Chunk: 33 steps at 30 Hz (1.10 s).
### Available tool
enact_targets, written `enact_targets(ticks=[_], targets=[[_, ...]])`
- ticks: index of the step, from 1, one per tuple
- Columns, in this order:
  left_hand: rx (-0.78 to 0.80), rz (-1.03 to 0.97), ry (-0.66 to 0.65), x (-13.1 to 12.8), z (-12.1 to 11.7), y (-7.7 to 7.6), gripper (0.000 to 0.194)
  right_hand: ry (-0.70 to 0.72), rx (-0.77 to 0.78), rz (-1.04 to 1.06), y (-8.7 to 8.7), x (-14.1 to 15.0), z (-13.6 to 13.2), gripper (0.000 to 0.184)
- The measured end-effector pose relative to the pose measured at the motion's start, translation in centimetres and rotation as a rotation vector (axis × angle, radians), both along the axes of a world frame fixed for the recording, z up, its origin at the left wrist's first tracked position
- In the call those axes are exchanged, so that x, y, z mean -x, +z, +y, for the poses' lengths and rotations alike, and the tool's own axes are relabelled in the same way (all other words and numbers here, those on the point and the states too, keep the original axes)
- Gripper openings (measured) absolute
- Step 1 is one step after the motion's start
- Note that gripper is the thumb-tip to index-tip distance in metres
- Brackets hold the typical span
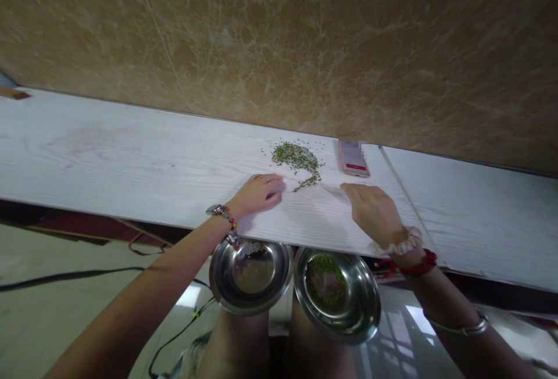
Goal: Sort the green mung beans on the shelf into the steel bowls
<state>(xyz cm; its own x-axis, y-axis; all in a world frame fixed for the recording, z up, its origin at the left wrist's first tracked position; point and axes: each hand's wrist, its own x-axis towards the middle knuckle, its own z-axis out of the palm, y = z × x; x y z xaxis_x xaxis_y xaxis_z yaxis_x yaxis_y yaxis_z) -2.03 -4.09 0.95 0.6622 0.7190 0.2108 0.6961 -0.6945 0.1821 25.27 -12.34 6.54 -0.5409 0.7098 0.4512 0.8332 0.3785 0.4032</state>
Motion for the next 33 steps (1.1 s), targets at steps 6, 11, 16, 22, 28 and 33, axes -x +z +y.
enact_targets(ticks=[6,11,16,22,28,33], targets=[[0.014,-0.032,0.006,0.1,0.3,-0.4,0.034,0.074,0.028,0.019,-0.2,0.2,-0.5,0.037],[0.008,-0.031,0.011,0.1,0.4,-0.5,0.035,0.096,-0.009,0.033,0.1,-0.1,-0.7,0.035],[0.042,-0.028,0.025,0.0,0.3,-0.2,0.038,0.071,0.040,0.031,0.0,0.2,-0.3,0.035],[0.047,-0.051,0.026,0.0,0.3,-0.1,0.039,0.013,0.102,0.020,-0.1,0.6,0.0,0.035],[0.042,-0.054,0.023,0.0,0.4,-0.2,0.038,-0.021,0.115,0.003,0.0,0.6,0.3,0.036],[0.034,-0.060,0.016,0.1,0.4,-0.3,0.036,-0.036,0.124,0.013,0.0,0.6,0.5,0.036]])
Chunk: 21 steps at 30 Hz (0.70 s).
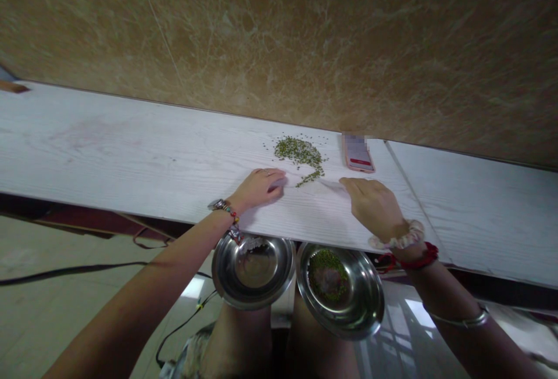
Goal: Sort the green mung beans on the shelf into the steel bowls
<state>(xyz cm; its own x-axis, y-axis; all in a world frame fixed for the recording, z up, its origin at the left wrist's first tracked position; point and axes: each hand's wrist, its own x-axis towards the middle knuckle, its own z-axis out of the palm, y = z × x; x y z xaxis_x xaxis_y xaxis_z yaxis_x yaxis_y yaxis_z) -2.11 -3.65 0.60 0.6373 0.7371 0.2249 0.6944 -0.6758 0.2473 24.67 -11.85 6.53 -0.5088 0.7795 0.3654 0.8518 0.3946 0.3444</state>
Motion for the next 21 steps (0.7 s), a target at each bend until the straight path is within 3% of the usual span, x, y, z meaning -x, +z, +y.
enact_targets(ticks=[7,10,13,18,21], targets=[[-0.027,0.005,-0.010,0.0,0.1,-0.1,0.034,-0.013,0.050,0.058,-1.1,-0.1,0.9,0.024],[-0.030,0.001,-0.014,0.1,0.1,-0.1,0.035,-0.005,0.059,0.069,-1.5,-0.2,0.9,0.035],[-0.027,-0.008,-0.007,0.1,0.1,-0.1,0.035,0.013,0.064,0.071,-1.2,-0.5,0.3,0.029],[0.031,0.008,0.010,-0.1,-0.1,0.3,0.037,0.109,0.033,0.061,0.0,-1.3,-1.0,0.038],[0.029,0.009,0.020,-0.1,-0.2,0.4,0.037,0.089,0.014,0.050,0.2,-1.2,-0.8,0.038]])
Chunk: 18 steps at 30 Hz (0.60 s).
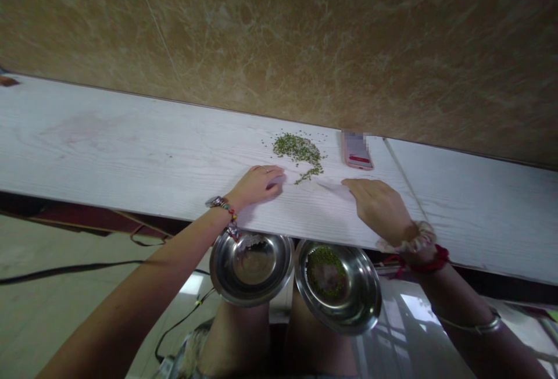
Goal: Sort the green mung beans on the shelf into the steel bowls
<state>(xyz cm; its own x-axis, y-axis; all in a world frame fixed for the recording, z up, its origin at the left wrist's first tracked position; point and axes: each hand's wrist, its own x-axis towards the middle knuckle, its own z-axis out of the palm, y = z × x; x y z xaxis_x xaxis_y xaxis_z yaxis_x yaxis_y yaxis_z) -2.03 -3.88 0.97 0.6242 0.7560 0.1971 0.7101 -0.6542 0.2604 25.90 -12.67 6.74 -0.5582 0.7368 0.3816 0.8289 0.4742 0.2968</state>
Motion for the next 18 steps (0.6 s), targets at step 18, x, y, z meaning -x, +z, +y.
enact_targets(ticks=[18], targets=[[-0.037,-0.009,-0.024,0.1,0.3,-0.3,0.035,0.042,0.036,-0.005,0.3,0.4,-1.1,0.041]])
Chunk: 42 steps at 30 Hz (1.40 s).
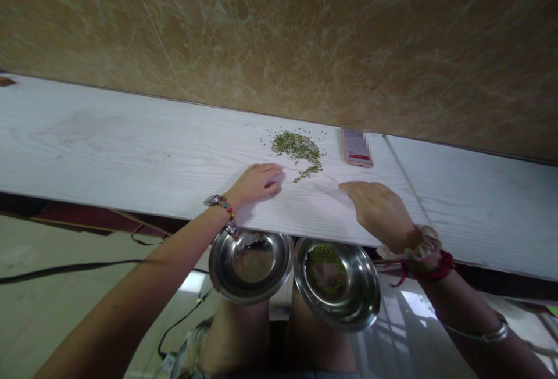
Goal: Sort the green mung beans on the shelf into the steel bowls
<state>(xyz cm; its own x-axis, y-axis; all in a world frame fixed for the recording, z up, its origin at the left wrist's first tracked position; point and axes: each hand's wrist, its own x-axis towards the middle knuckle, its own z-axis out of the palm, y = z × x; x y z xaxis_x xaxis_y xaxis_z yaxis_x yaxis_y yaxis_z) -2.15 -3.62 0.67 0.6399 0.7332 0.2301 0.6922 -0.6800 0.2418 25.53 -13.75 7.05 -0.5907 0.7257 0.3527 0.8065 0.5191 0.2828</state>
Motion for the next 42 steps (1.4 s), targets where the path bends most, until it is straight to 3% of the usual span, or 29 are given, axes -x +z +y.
enact_targets(ticks=[7,18,30,42], targets=[[0.000,0.013,0.001,0.1,0.0,-0.1,0.037,-0.062,-0.015,-0.039,-0.1,1.5,1.1,0.035],[0.002,0.007,-0.002,0.1,0.1,-0.1,0.037,-0.134,-0.009,0.003,-1.1,1.6,2.2,0.038],[0.014,0.006,0.008,0.0,0.0,0.0,0.036,-0.075,-0.067,-0.041,-0.3,1.9,1.8,0.035],[0.021,0.018,0.015,-0.1,0.0,0.2,0.036,-0.072,-0.011,-0.048,-0.2,2.3,2.4,0.035]])
